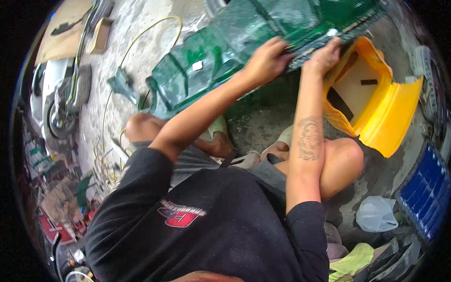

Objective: The person applies a white substance and a black adhesive material to the edges and surface of a green car body panel while sitting on the floor.

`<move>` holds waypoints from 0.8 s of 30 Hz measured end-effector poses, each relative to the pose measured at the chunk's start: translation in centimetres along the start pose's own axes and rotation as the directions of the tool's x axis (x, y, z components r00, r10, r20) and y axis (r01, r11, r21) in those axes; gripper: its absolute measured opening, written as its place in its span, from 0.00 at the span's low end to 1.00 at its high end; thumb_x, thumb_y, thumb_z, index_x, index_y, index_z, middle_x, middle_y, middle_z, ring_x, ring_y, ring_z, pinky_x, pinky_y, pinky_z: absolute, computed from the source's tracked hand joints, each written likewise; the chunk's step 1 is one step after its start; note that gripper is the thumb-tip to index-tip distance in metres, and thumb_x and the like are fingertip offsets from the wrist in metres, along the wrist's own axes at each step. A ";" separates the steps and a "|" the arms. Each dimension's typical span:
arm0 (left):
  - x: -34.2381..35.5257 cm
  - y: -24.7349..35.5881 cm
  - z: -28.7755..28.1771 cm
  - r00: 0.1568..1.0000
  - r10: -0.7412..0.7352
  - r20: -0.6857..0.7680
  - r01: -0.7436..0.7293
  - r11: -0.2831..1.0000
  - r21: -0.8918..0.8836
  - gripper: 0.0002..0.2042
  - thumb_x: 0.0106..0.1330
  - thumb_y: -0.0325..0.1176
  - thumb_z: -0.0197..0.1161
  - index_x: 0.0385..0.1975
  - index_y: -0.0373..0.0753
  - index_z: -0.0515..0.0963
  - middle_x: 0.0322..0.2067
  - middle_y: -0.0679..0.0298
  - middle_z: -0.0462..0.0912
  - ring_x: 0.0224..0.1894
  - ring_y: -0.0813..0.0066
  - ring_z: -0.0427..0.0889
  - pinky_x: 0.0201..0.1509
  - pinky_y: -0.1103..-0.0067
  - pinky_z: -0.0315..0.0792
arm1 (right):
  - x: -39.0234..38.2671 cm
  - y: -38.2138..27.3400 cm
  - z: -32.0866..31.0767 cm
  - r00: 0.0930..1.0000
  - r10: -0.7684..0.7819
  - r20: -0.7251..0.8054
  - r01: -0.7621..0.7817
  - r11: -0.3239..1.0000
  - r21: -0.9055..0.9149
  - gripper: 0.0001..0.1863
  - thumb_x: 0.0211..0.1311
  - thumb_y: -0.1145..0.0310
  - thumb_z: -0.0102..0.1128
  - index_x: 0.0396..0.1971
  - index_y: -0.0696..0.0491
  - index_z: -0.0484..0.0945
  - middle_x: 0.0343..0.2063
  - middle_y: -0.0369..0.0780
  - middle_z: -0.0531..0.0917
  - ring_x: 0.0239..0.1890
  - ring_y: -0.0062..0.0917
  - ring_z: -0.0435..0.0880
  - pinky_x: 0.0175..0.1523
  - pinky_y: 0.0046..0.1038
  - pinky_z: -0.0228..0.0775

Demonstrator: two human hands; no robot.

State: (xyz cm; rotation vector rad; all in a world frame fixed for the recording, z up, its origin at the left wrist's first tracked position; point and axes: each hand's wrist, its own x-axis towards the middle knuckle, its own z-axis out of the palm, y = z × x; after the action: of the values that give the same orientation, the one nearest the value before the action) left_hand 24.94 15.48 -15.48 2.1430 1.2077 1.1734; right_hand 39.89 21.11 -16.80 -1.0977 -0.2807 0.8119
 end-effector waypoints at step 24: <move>-18.8 -3.5 -12.4 0.967 -0.242 0.074 0.230 0.962 0.146 0.12 0.57 0.23 0.65 0.41 0.33 0.77 0.34 0.52 0.75 0.41 0.48 0.76 0.44 0.61 0.72 | 3.5 -0.5 -2.1 0.994 0.110 -0.020 -0.111 0.978 -0.179 0.30 0.57 0.60 0.75 0.51 0.66 0.74 0.48 0.49 0.82 0.42 0.35 0.85 0.45 0.39 0.82</move>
State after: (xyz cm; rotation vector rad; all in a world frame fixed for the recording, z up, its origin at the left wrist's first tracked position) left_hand 7.87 0.92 -19.74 2.0523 1.4919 0.9050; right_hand 43.73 22.03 -17.97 -1.2953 -0.2905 0.8926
